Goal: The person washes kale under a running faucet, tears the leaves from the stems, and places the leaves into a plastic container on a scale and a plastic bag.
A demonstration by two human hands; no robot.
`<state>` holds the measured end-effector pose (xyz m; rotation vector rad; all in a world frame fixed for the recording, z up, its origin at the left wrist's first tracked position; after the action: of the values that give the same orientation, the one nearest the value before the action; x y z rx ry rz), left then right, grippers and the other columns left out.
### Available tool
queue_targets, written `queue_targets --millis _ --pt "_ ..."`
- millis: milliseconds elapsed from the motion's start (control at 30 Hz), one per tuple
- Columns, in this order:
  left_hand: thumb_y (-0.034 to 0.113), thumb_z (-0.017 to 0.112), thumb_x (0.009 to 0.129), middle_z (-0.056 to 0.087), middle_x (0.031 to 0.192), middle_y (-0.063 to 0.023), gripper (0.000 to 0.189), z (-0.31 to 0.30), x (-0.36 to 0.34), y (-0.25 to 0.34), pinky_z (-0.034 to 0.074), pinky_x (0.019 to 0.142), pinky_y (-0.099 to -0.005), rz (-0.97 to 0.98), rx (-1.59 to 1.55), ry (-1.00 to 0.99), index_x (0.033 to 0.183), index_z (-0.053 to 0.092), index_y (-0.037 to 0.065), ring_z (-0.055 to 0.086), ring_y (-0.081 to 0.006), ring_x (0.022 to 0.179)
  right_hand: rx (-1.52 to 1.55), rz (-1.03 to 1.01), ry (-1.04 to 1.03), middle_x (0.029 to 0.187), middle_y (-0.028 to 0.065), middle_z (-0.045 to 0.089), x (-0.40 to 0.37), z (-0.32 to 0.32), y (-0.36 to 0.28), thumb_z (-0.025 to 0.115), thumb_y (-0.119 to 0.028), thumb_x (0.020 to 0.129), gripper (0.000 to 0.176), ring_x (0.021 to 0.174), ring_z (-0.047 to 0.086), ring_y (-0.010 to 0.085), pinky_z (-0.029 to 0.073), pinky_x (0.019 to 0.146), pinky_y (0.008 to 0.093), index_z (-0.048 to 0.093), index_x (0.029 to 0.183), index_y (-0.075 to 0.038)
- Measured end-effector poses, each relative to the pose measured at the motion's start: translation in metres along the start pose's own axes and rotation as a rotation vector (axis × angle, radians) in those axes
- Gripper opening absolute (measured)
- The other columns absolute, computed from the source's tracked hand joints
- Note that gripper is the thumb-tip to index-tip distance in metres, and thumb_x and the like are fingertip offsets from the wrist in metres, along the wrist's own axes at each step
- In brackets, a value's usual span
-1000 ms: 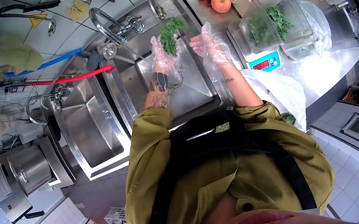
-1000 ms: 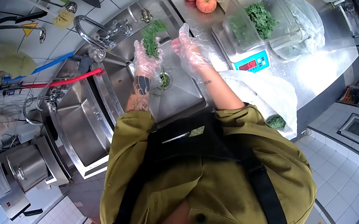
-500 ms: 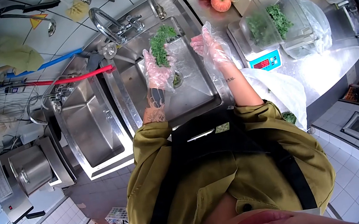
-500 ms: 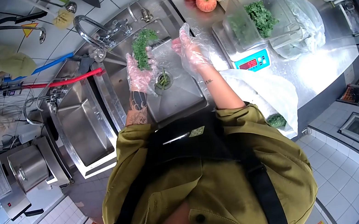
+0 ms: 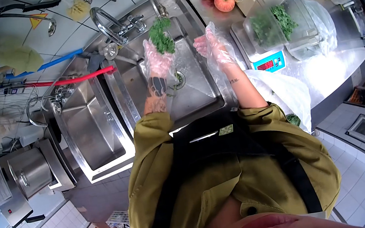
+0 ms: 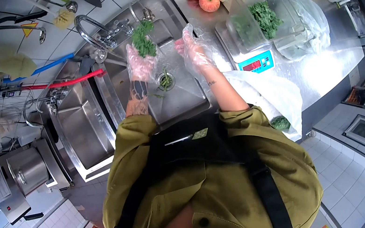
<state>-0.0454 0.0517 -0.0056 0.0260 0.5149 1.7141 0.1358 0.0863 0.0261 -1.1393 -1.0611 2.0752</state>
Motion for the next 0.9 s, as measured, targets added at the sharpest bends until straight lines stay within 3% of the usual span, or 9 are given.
queue_targets --millis 100,333,433,533,633,700,767,867,900 --pt "0.052 0.031 0.094 0.062 0.098 -0.0098 0.05 0.002 0.035 0.0 0.05 0.07 -0.0385 0.075 0.045 0.163 0.111 0.056 0.012 0.059 -0.0258 0.079 0.001 0.015 0.007 0.101 0.0106 0.059 -0.002 0.0 -0.002 0.037 -0.064 0.088 0.071 0.093 0.053 0.0177 0.04 0.089 0.0304 0.055 0.111 0.001" --pt "0.047 0.025 0.097 0.061 0.097 -0.0083 0.05 0.034 0.049 -0.012 0.049 0.077 -0.0379 0.045 0.146 0.144 0.112 0.054 0.01 0.058 -0.0227 0.085 0.032 -0.023 0.051 0.097 0.0093 0.061 -0.004 -0.015 -0.011 0.037 -0.064 0.088 0.068 0.088 0.054 0.0159 0.041 0.086 0.03 0.056 0.107 -0.001" --pt "0.044 0.03 0.098 0.061 0.096 -0.0075 0.044 0.026 0.049 -0.013 0.049 0.075 -0.038 0.05 0.12 0.185 0.11 0.055 0.01 0.057 -0.0233 0.083 0.057 -0.029 0.052 0.095 0.0086 0.061 -0.005 -0.014 -0.013 0.038 -0.063 0.088 0.067 0.086 0.055 0.0153 0.042 0.085 0.0294 0.057 0.106 -0.001" --pt "0.04 0.045 0.094 0.061 0.099 -0.0092 0.037 0.001 0.041 -0.01 0.048 0.079 -0.036 0.048 0.276 0.245 0.105 0.06 0.008 0.058 -0.0225 0.086 0.054 -0.032 0.025 0.095 0.0084 0.061 -0.006 -0.01 -0.012 0.04 -0.062 0.088 0.066 0.085 0.055 0.0152 0.042 0.084 0.029 0.057 0.106 -0.001" --pt "0.03 0.052 0.092 0.062 0.103 -0.008 0.032 0.044 -0.009 0.021 0.045 0.087 -0.0315 0.565 1.374 -0.077 0.11 0.059 0.005 0.058 -0.0184 0.095 0.049 -0.022 0.065 0.094 0.0075 0.061 -0.002 -0.01 -0.006 0.047 -0.06 0.087 0.061 0.084 0.054 0.0132 0.043 0.083 0.028 0.058 0.103 -0.002" --pt "0.02 0.059 0.089 0.058 0.114 -0.007 0.032 0.052 -0.049 0.015 0.042 0.092 -0.0286 0.362 1.484 0.05 0.116 0.056 0.003 0.055 -0.0158 0.102 -0.25 -0.196 0.12 0.102 0.0104 0.06 0.013 -0.021 -0.006 0.056 -0.053 0.085 0.059 0.093 0.055 0.0156 0.042 0.088 0.0295 0.054 0.111 0.0" --pt "0.015 0.062 0.086 0.056 0.117 -0.0061 0.035 0.05 -0.079 0.006 0.041 0.093 -0.0303 0.339 1.25 0.016 0.119 0.054 0.005 0.054 -0.0163 0.105 -0.42 -0.328 0.101 0.111 0.0127 0.057 0.014 -0.014 -0.01 0.063 -0.045 0.082 0.061 0.103 0.053 0.0183 0.04 0.093 0.0311 0.049 0.119 0.002" --pt "0.012 0.064 0.085 0.056 0.115 -0.0052 0.039 0.061 -0.115 0.004 0.04 0.094 -0.0308 0.238 1.226 0.022 0.121 0.052 0.006 0.052 -0.016 0.107 -0.487 -0.455 -0.165 0.133 0.0143 0.045 -0.005 0.039 -0.036 0.071 -0.028 0.08 0.076 0.126 0.04 0.0239 0.032 0.104 0.0329 0.03 0.137 0.002" --pt "0.012 0.064 0.086 0.056 0.115 -0.0051 0.038 0.064 -0.122 0.007 0.04 0.094 -0.0303 0.252 1.216 0.018 0.121 0.052 0.005 0.052 -0.0154 0.106 -0.599 -0.486 -0.236 0.128 0.0114 0.05 -0.029 0.061 -0.059 0.07 -0.027 0.08 0.065 0.119 0.046 0.0208 0.036 0.1 0.031 0.04 0.131 0.0"
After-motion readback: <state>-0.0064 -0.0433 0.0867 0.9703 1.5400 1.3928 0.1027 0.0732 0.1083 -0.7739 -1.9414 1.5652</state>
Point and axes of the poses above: each hand's wrist, its own x-axis towards the middle knuckle, its own z-axis out of the palm, y = z × x, the point moved 10 cm from there along x, towards the middle knuckle
